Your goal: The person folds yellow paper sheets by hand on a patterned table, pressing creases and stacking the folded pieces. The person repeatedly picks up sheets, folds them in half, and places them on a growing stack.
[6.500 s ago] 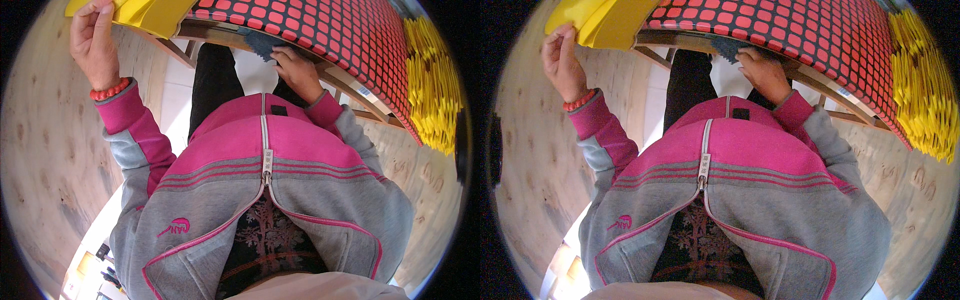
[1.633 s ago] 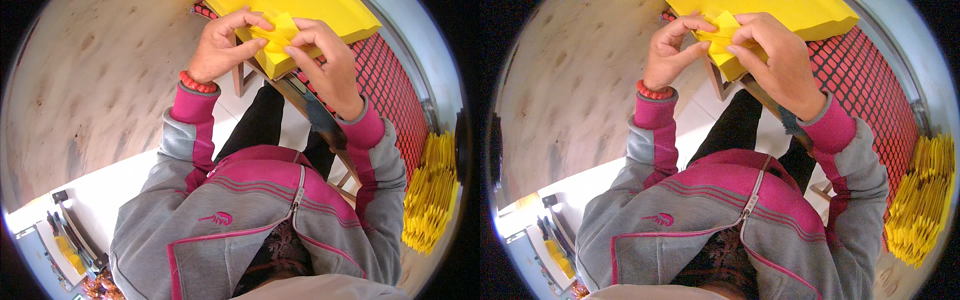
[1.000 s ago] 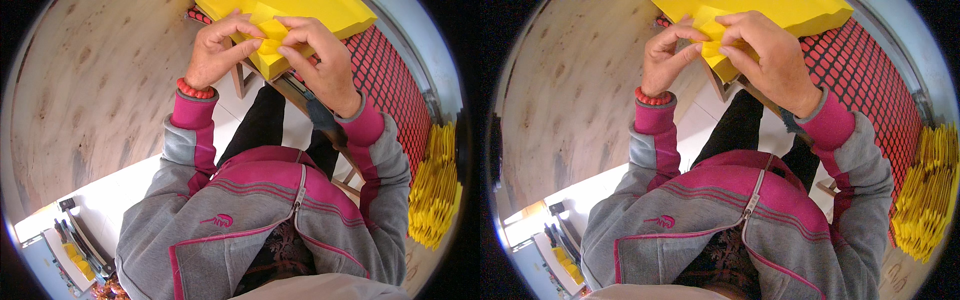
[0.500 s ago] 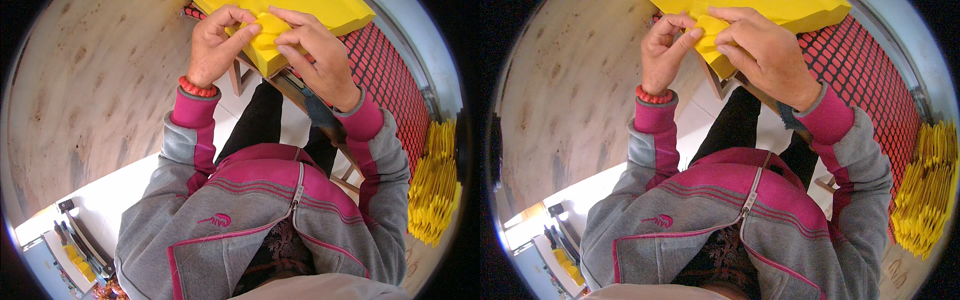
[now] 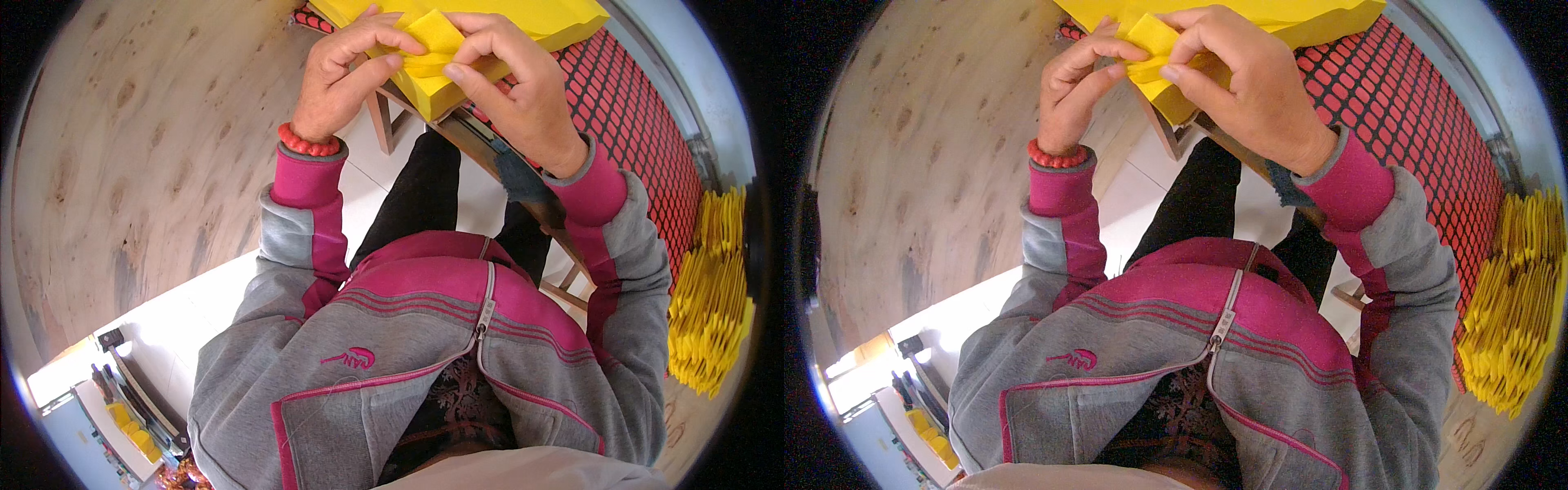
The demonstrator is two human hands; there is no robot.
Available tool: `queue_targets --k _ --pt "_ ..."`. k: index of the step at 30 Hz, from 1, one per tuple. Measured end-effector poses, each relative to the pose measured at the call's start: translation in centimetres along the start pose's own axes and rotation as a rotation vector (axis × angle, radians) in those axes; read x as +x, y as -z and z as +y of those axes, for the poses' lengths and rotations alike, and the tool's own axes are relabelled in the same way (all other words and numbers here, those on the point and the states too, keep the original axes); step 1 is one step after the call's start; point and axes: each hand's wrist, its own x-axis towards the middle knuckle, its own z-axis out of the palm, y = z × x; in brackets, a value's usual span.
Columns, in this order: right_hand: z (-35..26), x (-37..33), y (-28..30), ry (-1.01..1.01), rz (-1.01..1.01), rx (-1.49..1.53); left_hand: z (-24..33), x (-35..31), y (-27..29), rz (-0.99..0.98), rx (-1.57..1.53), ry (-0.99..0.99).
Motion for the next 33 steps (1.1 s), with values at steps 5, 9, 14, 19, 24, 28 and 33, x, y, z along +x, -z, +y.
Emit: queue_targets --k 5,9,14,19,24,28,33 --pt "0.0 0.4 0.1 0.04 0.035 0.099 0.5 0.1 0.0 -0.001 -0.05 0.012" --pt "0.1 0.3 0.2 0.017 -0.034 0.005 0.5 0.1 0.5 -0.041 -0.041 0.016" --pt "0.2 0.1 0.3 -0.007 -0.051 0.002 0.1 0.0 0.3 0.001 -0.044 0.053" --pt "0.0 0.3 0.2 -0.001 -0.034 0.002 0.0 -0.2 0.0 0.036 -0.047 0.057" --pt "0.3 0.0 0.2 0.0 -0.034 -0.019 0.0 -0.1 0.0 0.041 -0.065 0.048" --pt "0.6 -0.1 0.1 0.015 -0.032 -0.038 0.1 0.0 0.1 0.03 -0.06 0.054" --pt "0.1 1.0 0.3 0.025 0.053 0.075 0.1 -0.2 -0.4 0.083 -0.245 0.191"
